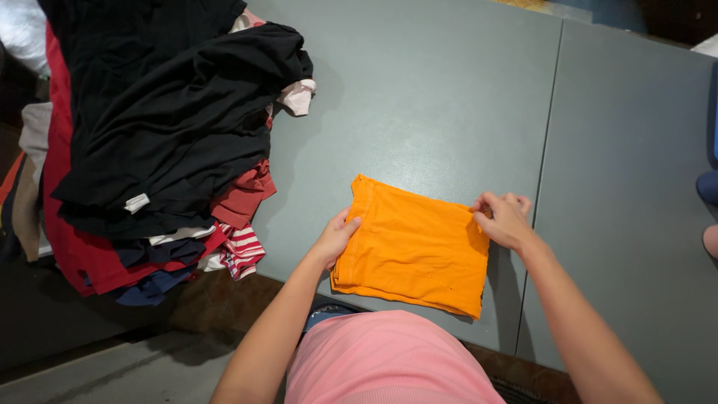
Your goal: The person folds an orange t-shirt and a black t-shirt on a gray table. They smooth each shirt, fold the sleeves inward, fold the bottom up, and then fold the shirt in half before placing the black shirt on top of the orange one.
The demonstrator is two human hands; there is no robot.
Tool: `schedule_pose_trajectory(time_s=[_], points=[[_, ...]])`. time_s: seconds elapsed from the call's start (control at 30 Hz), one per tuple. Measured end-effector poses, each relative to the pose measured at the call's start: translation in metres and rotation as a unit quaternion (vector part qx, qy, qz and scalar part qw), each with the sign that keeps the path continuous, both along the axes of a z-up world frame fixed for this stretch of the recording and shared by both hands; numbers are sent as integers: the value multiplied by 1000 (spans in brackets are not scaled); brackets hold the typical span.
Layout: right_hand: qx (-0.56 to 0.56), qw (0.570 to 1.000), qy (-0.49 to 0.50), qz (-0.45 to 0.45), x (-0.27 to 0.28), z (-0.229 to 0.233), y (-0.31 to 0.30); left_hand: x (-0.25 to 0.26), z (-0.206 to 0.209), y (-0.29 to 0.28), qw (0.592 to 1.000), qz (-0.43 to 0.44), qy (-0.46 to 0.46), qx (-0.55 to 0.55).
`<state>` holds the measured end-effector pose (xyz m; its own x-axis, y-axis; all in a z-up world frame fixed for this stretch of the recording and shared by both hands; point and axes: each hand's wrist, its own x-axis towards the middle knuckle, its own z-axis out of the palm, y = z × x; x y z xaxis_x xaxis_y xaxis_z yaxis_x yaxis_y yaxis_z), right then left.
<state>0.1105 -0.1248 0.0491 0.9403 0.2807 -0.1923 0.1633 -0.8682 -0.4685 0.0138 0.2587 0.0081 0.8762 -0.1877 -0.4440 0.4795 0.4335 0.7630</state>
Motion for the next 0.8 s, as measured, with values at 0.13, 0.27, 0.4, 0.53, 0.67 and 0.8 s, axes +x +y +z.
schedule_pose_trajectory(time_s=[0.13, 0.27, 0.4, 0.53, 0.67, 0.8], points=[[-80, 996, 3, 25, 8, 11, 1, -2, -2, -1, 1000, 13, -4, -14], [-159, 986, -3, 41, 9, 13, 1, -4, 1, -2, 999, 22, -23, -19], [-160, 987, -14, 25, 8, -1, -9, -8, -9, -4, 997, 33, -62, 13], [-126, 991, -38, 10, 0, -13, -11, -7, -12, -8, 995, 55, -80, 36], [-12, 994, -111, 21, -22, 44, 46, -3, -7, -7, 996, 67, -42, 38], [108, 992, -57, 14, -67, 192, 139, -2, -10, -4, 998, 56, -12, 29]])
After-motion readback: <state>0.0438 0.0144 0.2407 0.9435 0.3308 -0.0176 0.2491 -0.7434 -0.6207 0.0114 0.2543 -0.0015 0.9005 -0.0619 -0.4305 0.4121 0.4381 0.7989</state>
